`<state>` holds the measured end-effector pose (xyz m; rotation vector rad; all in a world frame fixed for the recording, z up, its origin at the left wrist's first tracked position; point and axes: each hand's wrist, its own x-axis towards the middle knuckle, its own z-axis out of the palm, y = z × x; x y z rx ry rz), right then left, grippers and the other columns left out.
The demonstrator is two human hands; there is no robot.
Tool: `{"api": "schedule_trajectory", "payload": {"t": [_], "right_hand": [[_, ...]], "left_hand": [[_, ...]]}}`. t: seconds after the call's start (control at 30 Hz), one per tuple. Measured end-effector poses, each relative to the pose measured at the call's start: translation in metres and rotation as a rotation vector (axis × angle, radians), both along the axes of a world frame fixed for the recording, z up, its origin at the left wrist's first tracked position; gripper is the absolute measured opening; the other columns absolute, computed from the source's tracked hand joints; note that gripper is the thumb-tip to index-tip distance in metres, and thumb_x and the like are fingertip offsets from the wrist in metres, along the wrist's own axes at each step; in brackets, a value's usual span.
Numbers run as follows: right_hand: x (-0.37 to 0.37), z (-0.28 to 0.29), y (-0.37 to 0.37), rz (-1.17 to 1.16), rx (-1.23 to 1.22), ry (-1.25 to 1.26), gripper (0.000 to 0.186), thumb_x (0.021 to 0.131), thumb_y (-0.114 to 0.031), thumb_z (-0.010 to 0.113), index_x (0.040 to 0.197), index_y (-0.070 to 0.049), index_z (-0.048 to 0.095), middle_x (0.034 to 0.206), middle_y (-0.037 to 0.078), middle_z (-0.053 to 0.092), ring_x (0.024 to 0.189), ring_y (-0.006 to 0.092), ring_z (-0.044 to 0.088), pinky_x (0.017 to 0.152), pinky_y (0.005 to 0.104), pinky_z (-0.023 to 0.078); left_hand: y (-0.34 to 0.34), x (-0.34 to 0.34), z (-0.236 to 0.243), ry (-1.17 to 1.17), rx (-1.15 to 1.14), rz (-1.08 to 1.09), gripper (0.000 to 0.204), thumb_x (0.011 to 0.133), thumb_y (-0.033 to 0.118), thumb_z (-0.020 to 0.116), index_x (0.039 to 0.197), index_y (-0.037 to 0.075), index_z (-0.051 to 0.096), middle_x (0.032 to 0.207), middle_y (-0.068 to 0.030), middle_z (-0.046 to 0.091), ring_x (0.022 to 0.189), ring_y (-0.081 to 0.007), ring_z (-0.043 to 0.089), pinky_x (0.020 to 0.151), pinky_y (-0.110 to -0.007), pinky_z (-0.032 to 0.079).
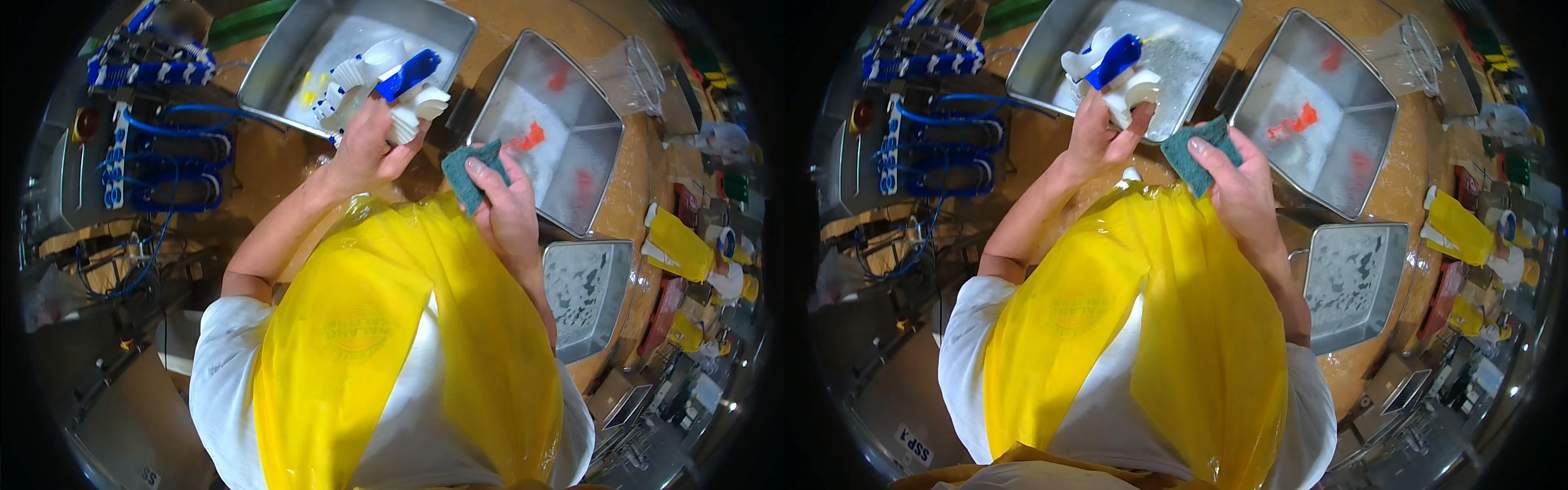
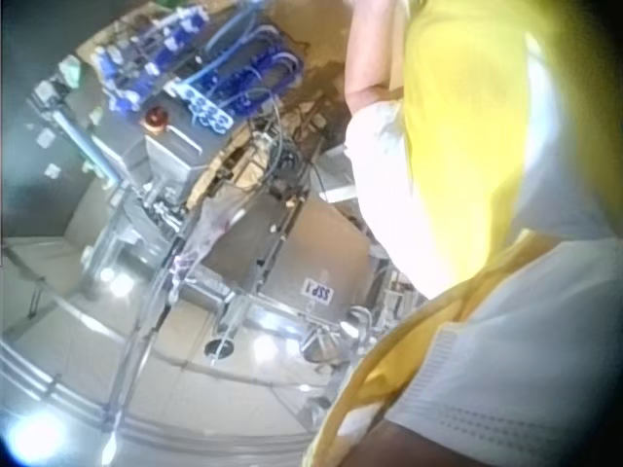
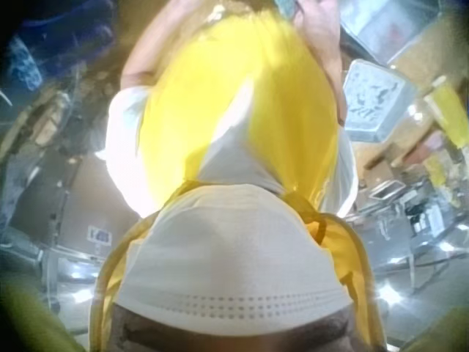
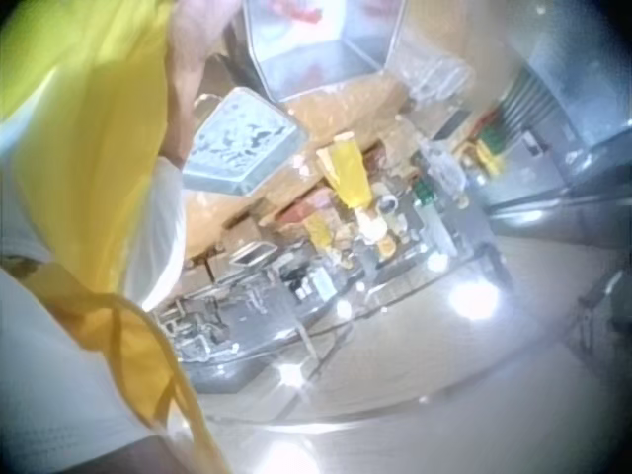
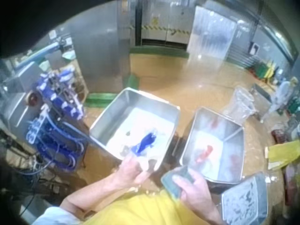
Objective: The person scrubs a white plastic component with a green sponge while holding it over a yellow bag. The person repeatedly wipes the surface of the plastic part, focusing on the ridges and edges.
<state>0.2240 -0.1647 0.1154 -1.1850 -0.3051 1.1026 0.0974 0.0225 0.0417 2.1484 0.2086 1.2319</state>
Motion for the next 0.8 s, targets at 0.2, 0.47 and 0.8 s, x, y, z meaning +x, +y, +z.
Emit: {"api": "schedule_trajectory", "payload": {"t": [0.2,0.47,0.8], "right_hand": [[-0.024,0.008,0.056,0.188,0.008,0.006,0.023,0.103,-0.013,0.071,0.121,0.001,0.07,0.104,0.003,0.074,0.09,0.0081,0.068,0.081,0.0243,0.054],[-0.053,-0.04,0.083,0.361,-0.186,-0.291,0.016,0.098,-0.015,0.076,0.102,0.0,0.075,0.09,-0.004,0.071,0.078,0.0014,0.059,0.068,0.0211,0.048],[-0.011,-0.034,0.074,0.18,-0.255,-0.214,0.021,0.101,-0.015,0.073,0.119,-0.005,0.07,0.095,0.0,0.073,0.083,0.0087,0.067,0.069,0.0263,0.053]], "left_hand": [[0.017,-0.032,-0.023,0.141,-0.041,-0.048,0.06,0.087,0.004,0.081,0.142,0.002,0.059,0.127,-0.0167,0.067,0.111,-0.0362,0.067,0.1,-0.041,0.052],[0.023,-0.078,-0.035,0.278,-0.24,-0.175,0.069,0.086,0.004,0.076,0.151,0.006,0.055,0.128,-0.0156,0.069,0.112,-0.0375,0.067,0.101,-0.042,0.052],[-0.001,-0.087,-0.056,0.333,-0.7,-0.303,0.052,0.087,0.004,0.063,0.139,0.005,0.06,0.108,-0.0156,0.068,0.103,-0.0355,0.068,0.093,-0.043,0.053]]}}
